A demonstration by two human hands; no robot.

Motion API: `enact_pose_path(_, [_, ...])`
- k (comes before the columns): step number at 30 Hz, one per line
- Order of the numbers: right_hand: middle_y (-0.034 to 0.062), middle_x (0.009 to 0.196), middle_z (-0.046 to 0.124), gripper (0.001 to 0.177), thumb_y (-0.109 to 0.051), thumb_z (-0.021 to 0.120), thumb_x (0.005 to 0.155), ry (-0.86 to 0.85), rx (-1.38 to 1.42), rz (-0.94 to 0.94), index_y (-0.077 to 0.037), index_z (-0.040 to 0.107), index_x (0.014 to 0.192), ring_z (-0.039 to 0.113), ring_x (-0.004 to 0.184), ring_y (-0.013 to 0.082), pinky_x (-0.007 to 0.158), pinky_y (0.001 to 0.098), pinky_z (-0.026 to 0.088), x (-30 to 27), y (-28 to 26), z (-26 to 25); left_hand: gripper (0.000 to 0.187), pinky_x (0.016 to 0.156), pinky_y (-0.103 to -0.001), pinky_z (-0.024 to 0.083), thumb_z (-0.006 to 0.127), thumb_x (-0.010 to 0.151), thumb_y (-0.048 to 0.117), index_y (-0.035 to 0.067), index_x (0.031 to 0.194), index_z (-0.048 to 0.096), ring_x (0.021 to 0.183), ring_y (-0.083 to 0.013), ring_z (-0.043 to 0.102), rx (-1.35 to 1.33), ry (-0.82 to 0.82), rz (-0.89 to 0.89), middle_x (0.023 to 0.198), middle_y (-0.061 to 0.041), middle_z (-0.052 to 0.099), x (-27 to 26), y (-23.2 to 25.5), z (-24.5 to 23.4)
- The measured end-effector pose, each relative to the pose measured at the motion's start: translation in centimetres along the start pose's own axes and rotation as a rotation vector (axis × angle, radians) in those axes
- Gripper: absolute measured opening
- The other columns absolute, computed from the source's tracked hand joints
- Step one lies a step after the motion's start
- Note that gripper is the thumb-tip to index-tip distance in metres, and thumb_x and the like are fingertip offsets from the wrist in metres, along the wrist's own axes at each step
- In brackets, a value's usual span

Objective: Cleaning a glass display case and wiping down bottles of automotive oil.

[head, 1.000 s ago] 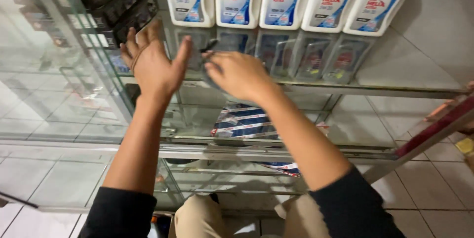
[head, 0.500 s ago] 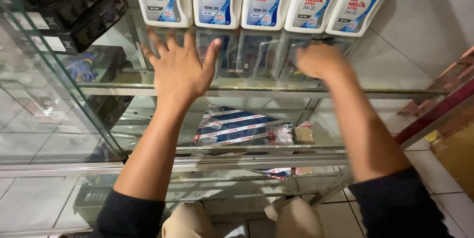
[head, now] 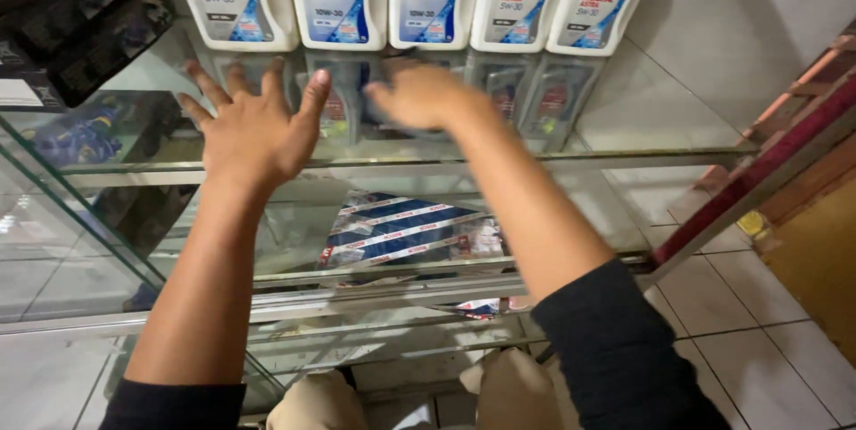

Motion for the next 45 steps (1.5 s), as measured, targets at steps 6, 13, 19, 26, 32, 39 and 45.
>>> enact_pose_path(6, [0.0175, 0.157, 0.046, 0.075, -0.065, 0.040, 0.097, -0.013, 0.042, 0.325, -0.018, 0.047, 0.155, 0.040, 0.146, 0.0398, 0.123, 0.0521, 0.026, -6.9, 17.1, -4.1, 0.096, 0.119, -0.067, 0.004, 0.013, 0.103, 0.081, 0.009, 0.158, 0.046, 0.149, -0.0575, -0.001, -0.053, 0.010, -0.010, 0.158, -0.038, 0.035, 0.2, -0.2, 0.2])
enact_pose_path(13, [0.0180, 0.155, 0.048, 0.070, -0.054, 0.040, 0.095, 0.078, -0.036, 0.581, -0.015, 0.050, 0.152, 0.050, 0.132, 0.0478, 0.107, 0.0560, 0.042, -16.5, 28.8, -6.6, 0.096, 0.107, -0.077, -0.001, 0.018, 0.104, 0.077, -0.001, 0.149, 0.052, 0.142, -0.0643, -0.003, -0.090, 0.194, 0.119, 0.153, -0.047, 0.034, 1.8, -1.5, 1.8])
enact_pose_path(19, [0.0305, 0.128, 0.066, 0.062, -0.050, 0.041, 0.105, 0.266, -0.074, 0.742, -0.003, 0.065, 0.137, 0.063, 0.111, 0.0553, 0.091, 0.0616, 0.050, -22.3, 26.0, -7.0, 0.097, 0.105, -0.079, -0.004, 0.018, 0.104, 0.078, -0.001, 0.153, 0.049, 0.141, -0.0630, -0.007, -0.074, 0.227, 0.168, 0.157, -0.046, 0.030, 1.8, -1.3, 2.2])
enact_pose_path(26, [0.0222, 0.095, 0.077, 0.039, -0.032, 0.064, 0.100, 0.857, -0.314, 0.264, 0.003, 0.079, 0.110, 0.070, 0.073, 0.0374, 0.064, 0.0437, 0.055, -23.1, 16.0, -5.4, 0.098, 0.103, -0.078, -0.007, 0.018, 0.110, 0.078, -0.003, 0.151, 0.053, 0.141, -0.0640, -0.006, -0.060, 0.364, 0.216, 0.151, -0.050, 0.040, 1.8, -1.0, 2.9])
enact_pose_path(32, [0.0179, 0.099, 0.078, 0.035, -0.028, 0.065, 0.095, 0.913, -0.149, -0.053, 0.005, 0.076, 0.099, 0.073, 0.081, 0.0309, 0.072, 0.0380, 0.056, -18.0, 0.2, -4.4, 0.097, 0.103, -0.079, -0.007, 0.015, 0.107, 0.079, 0.001, 0.157, 0.046, 0.142, -0.0607, -0.007, -0.054, 0.335, 0.208, 0.155, -0.047, 0.035, 1.9, -0.9, 2.9])
enact_pose_path(39, [0.0194, 0.104, 0.077, 0.044, -0.041, 0.059, 0.094, 0.807, 0.024, -0.225, -0.004, 0.078, 0.107, 0.075, 0.101, 0.0354, 0.096, 0.0466, 0.054, -12.6, -7.1, -1.8, 0.094, 0.118, -0.066, 0.004, 0.013, 0.099, 0.084, 0.017, 0.160, 0.038, 0.149, -0.0564, -0.002, -0.035, 0.046, 0.030, 0.162, -0.033, 0.030, -0.1, 0.1, 0.2])
enact_pose_path(45, [-0.0006, 0.044, 0.054, 0.045, -0.047, 0.054, 0.101, 0.268, 0.131, 0.133, -0.015, 0.073, 0.127, 0.051, 0.035, 0.0137, 0.050, 0.0314, 0.053, -12.8, 0.4, -4.4, 0.095, 0.118, -0.066, 0.004, 0.014, 0.099, 0.084, 0.016, 0.159, 0.040, 0.148, -0.0564, -0.003, -0.048, 0.057, 0.003, 0.162, -0.033, 0.030, -0.4, -0.1, -0.1])
Point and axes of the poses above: each hand's wrist, its own x-axis towards the middle knuckle, its own z-axis out of the palm, y = z × x, the point moved 8 cm from there along x, towards the middle knuckle
